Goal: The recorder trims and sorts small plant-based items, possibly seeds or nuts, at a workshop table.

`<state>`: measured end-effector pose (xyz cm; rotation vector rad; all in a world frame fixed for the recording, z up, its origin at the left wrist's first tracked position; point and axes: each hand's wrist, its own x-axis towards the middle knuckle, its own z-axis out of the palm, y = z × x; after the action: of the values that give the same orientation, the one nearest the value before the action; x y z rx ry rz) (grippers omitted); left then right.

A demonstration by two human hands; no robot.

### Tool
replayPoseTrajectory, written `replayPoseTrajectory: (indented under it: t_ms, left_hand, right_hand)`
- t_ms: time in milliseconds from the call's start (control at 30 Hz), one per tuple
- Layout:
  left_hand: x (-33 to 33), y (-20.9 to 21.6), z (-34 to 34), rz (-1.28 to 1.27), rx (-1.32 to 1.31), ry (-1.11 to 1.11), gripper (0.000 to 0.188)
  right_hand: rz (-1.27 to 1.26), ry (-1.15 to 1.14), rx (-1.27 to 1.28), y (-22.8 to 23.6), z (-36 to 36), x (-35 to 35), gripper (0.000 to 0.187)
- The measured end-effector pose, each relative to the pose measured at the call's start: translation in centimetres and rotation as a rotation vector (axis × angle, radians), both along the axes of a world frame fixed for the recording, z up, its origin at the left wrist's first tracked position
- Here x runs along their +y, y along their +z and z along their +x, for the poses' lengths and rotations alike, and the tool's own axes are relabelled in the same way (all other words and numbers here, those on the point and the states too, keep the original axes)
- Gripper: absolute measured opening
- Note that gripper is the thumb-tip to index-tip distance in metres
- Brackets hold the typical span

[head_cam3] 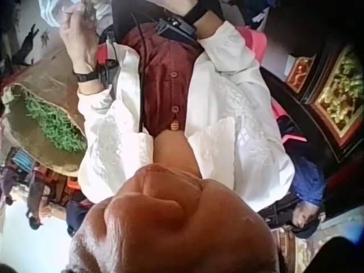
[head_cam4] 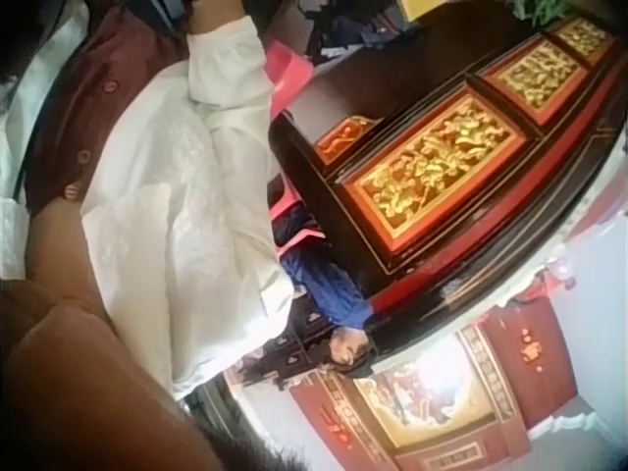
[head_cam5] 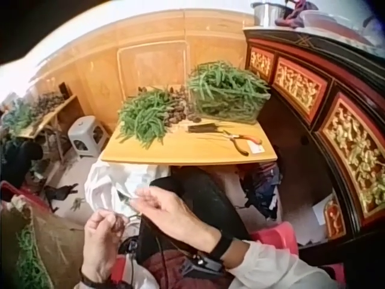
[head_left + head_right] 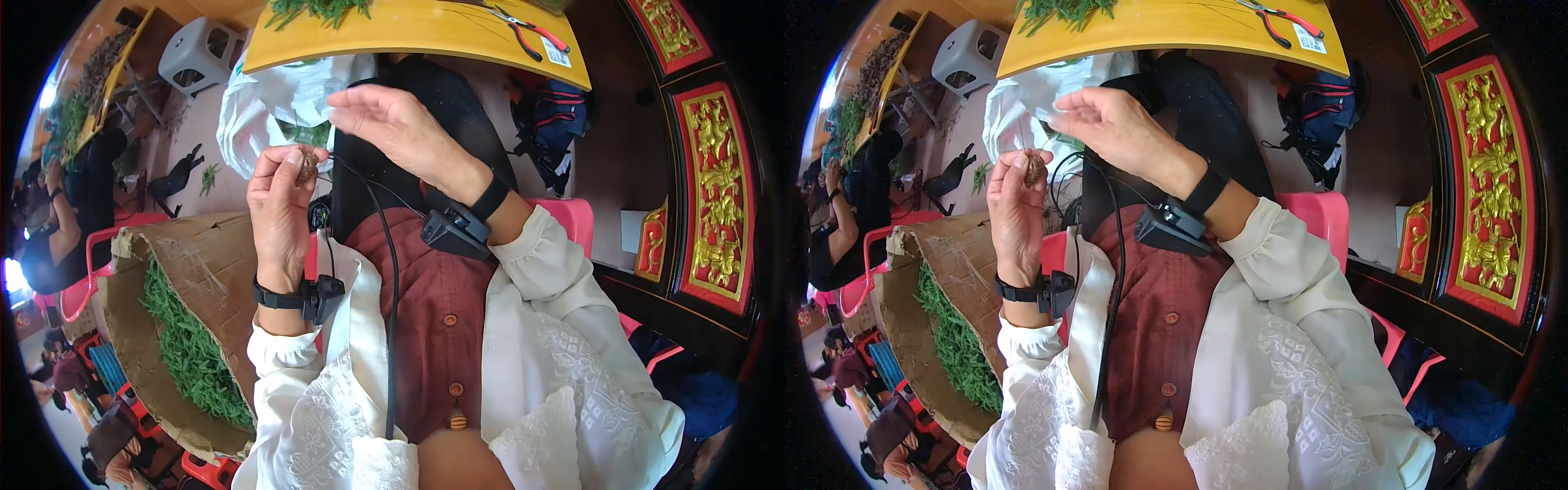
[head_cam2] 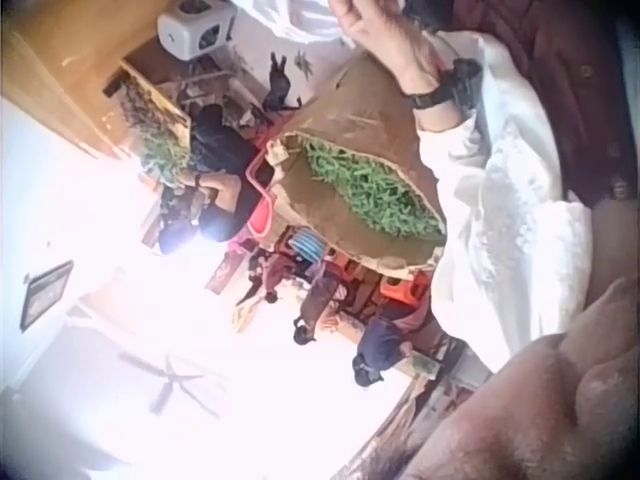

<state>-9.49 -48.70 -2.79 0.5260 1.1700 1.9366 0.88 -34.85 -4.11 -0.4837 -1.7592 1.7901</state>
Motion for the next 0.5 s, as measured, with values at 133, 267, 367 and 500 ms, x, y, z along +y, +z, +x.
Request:
replayPoseTrajectory:
  t_ms: [133, 267, 367, 500]
  left_hand:
    - [-0.5, -0.1, -0.2, 0.017, -0.127, -0.015, 0.007]
    - [-0.3, -0.1, -0.1, 0.033, -0.151, -0.041, 0.012]
    - [0.0, 0.1, 0.2, 0.039, -0.133, -0.051, 0.015]
    - [0.6, 0.5, 1.0, 0.018, -0.105, -0.051, 0.018]
  right_hand:
    - [-0.201, 0.146, 0.017, 0.2, 0.1, -0.8, 0.023]
    - [-0.197, 0.192, -0.007, 1.8, 0.5, -0.4, 0.022]
    - [-0.148, 0.173, -0.024, 2.1, 0.7, -0.3, 0.020]
    - [-0.099, 0.153, 0.013, 1.8, 0.5, -0.3, 0.018]
